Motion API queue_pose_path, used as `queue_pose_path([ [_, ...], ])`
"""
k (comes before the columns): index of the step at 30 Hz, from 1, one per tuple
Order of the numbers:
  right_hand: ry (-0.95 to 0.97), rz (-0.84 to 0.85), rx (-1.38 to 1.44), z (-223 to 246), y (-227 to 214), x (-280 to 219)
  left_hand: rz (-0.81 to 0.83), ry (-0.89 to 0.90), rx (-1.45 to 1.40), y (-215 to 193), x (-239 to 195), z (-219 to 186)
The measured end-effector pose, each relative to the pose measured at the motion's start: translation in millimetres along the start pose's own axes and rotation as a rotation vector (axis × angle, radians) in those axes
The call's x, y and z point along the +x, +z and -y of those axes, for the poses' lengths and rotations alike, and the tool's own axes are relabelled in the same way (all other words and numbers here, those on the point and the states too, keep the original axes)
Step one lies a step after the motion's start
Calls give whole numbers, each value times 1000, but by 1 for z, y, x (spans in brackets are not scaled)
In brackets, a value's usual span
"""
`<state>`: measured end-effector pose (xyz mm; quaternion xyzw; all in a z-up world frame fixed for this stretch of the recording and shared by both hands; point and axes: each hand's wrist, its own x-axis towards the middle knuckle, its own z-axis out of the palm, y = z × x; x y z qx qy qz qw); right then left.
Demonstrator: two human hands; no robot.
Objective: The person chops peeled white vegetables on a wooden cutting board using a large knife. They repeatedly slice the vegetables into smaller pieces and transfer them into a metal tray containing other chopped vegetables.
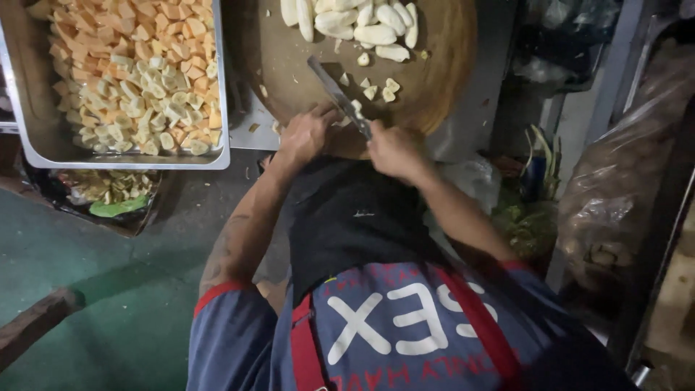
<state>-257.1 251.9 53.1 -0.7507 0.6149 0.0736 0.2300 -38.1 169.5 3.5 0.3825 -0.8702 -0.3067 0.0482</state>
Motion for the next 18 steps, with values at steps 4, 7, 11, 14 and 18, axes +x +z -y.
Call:
queue_pose_path([
  [4, 84, 8, 54, -1, 43, 12, 108, -60, 37, -2, 7, -3],
  [7, 42, 11, 84, 3, 4, 8, 212, -169, 102, -42, 15, -34],
  [11, 49, 18, 109, 16, -1, -6, 143, -81, 57, -31, 10, -21],
  [14, 65, -98, -21, 6, 64, 14, 199, -171, 147, -64, 17, -56],
  [18, 25, -35, -25, -3, 30, 0, 165, -151, 234, 94, 12, 57],
])
